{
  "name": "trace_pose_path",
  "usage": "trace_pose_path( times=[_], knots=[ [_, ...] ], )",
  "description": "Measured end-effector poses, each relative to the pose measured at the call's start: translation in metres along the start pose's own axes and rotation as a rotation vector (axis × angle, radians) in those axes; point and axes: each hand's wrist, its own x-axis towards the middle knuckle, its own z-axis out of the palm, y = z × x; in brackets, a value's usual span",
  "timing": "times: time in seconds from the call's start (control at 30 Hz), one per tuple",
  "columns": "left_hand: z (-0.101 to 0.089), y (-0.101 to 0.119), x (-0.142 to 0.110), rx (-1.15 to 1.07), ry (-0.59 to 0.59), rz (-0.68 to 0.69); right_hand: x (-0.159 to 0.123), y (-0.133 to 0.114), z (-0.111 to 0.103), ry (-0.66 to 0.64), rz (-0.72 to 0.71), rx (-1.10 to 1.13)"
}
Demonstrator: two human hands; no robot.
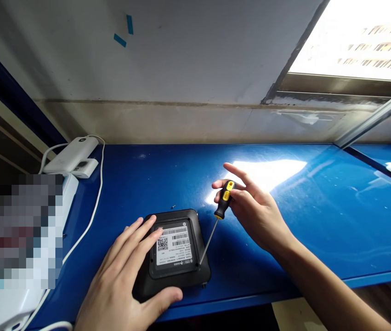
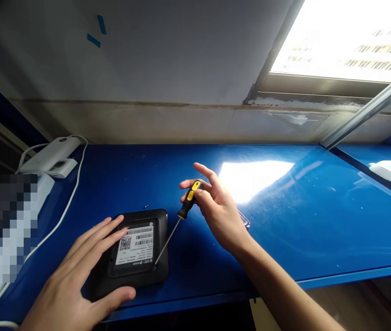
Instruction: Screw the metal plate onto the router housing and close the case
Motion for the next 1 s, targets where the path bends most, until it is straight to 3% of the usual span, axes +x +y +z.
trace_pose_path(
  times=[0.67,1.0],
  knots=[
    [-0.0044,-0.0042,0.0005,0.073,-0.010,0.076,0.0002,-0.0006,-0.0004,-0.038,-0.093,-0.097],
    [-0.0052,-0.0005,0.0041,0.064,0.021,0.079,0.0006,-0.0003,-0.0022,0.009,-0.089,-0.138]
  ],
)
